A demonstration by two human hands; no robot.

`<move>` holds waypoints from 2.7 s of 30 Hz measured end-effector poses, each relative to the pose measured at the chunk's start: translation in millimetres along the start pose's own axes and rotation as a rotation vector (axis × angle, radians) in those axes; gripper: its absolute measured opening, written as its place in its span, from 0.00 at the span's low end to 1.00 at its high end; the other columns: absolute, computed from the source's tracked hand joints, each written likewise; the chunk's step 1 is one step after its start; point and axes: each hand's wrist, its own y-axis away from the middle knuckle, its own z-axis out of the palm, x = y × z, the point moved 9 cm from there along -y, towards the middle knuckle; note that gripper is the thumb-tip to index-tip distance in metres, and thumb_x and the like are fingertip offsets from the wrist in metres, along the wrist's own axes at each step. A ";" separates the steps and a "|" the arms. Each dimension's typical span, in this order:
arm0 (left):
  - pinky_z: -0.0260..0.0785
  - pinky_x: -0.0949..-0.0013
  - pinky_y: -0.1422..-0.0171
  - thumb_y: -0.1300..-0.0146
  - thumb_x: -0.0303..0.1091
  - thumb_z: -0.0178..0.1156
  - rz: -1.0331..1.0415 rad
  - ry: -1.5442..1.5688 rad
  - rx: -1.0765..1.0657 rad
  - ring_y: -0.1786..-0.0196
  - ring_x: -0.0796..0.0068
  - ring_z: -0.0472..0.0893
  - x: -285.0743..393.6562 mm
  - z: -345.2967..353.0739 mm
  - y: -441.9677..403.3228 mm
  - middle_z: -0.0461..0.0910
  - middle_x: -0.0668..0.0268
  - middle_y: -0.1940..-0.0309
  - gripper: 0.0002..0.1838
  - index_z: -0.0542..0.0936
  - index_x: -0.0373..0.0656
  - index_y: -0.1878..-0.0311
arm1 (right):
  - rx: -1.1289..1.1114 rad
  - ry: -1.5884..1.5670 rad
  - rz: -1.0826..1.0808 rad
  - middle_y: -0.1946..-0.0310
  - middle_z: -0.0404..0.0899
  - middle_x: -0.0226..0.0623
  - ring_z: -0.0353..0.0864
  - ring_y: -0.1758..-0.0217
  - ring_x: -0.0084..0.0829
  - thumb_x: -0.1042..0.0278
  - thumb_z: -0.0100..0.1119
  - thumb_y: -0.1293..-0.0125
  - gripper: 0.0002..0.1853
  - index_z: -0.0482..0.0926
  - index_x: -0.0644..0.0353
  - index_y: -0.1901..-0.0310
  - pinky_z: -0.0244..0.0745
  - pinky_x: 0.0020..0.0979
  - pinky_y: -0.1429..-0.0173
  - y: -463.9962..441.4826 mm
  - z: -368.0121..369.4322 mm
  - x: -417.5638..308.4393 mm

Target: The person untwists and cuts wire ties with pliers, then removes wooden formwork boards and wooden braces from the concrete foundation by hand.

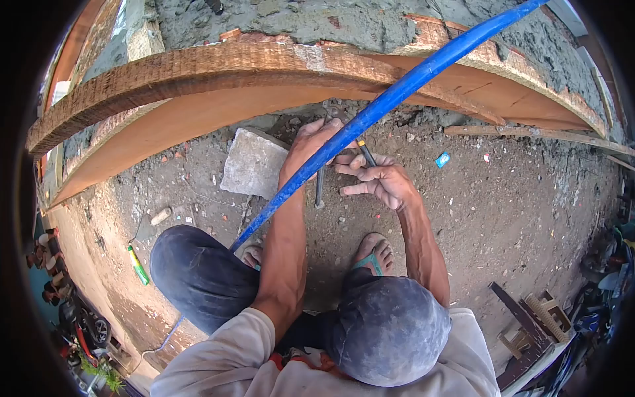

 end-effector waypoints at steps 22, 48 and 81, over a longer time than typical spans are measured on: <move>0.77 0.52 0.33 0.24 0.31 0.59 0.129 0.405 -0.242 0.29 0.52 0.76 3.5 33.2 2.4 0.76 0.44 0.34 0.22 0.67 0.36 0.32 | 0.481 0.171 -0.228 0.66 0.87 0.41 0.88 0.65 0.32 0.69 0.61 0.29 0.12 0.86 0.71 0.56 0.88 0.34 0.56 -8.2 -43.9 22.2; 0.86 0.55 0.61 0.18 0.38 0.54 0.074 0.271 0.002 0.66 0.66 0.84 -6.3 14.2 -20.2 0.81 0.61 0.65 0.13 0.77 0.36 0.49 | -0.323 -0.366 0.176 0.45 0.82 0.53 0.85 0.45 0.51 0.49 0.65 0.29 0.31 0.75 0.67 0.36 0.75 0.60 0.31 -24.4 37.1 54.7; 0.76 0.60 0.58 0.19 0.42 0.56 0.230 0.628 -0.131 0.66 0.69 0.77 -26.5 42.8 -39.7 0.77 0.64 0.66 0.14 0.77 0.39 0.49 | -0.355 -0.126 0.365 0.57 0.79 0.44 0.79 0.58 0.39 0.58 0.63 0.26 0.19 0.73 0.61 0.41 0.64 0.24 0.75 8.7 32.5 29.0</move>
